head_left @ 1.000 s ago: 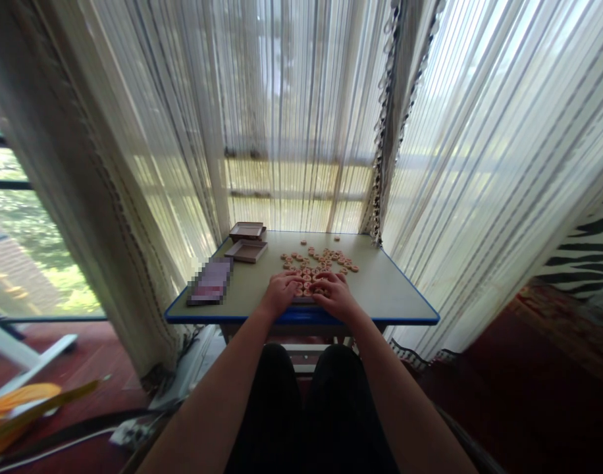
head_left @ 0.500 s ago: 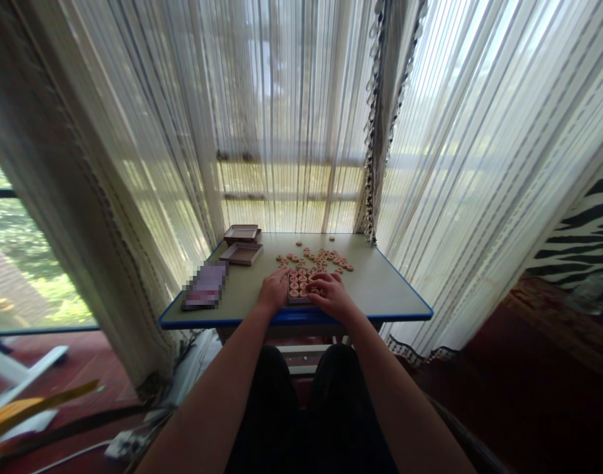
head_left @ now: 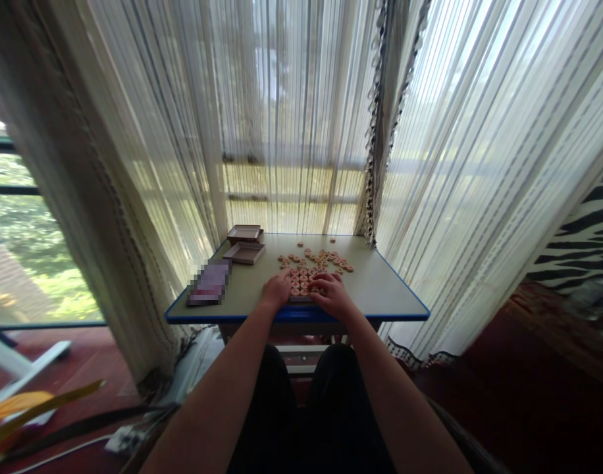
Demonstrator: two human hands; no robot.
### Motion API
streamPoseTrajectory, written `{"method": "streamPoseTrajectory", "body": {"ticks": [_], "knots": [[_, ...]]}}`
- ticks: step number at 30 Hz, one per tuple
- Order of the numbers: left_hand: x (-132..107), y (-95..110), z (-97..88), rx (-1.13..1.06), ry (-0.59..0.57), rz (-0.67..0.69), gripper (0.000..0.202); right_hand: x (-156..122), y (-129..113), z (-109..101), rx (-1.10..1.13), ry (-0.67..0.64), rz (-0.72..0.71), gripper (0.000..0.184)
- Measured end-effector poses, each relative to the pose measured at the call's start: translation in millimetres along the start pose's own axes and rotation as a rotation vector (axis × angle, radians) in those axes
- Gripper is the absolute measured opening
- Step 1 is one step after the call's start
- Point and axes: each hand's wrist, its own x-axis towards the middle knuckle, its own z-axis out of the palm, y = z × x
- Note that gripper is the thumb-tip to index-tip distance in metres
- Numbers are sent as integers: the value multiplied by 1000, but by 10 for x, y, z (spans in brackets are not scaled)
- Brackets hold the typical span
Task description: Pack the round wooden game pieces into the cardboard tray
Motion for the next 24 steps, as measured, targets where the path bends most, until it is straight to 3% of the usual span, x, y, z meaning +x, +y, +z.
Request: {"method": "streamPoseTrajectory", "body": {"ticks": [5,8,10,15,24], "knots": [[-13,-2,-7,4,-3,0,40,14,39,14,18,56,8,21],[-24,-3,-9,10,5,6,40,53,156,43,60,270,226,27],[-28,-4,-13,15,6,3,40,77,229,55,105,333,388,29],[-30,-1,-31,11,-13,0,42,96,264,48,116,221,426,29],[-47,42,-77,-12,-46,-1,40,92,275,55,109,212,476,30]]}}
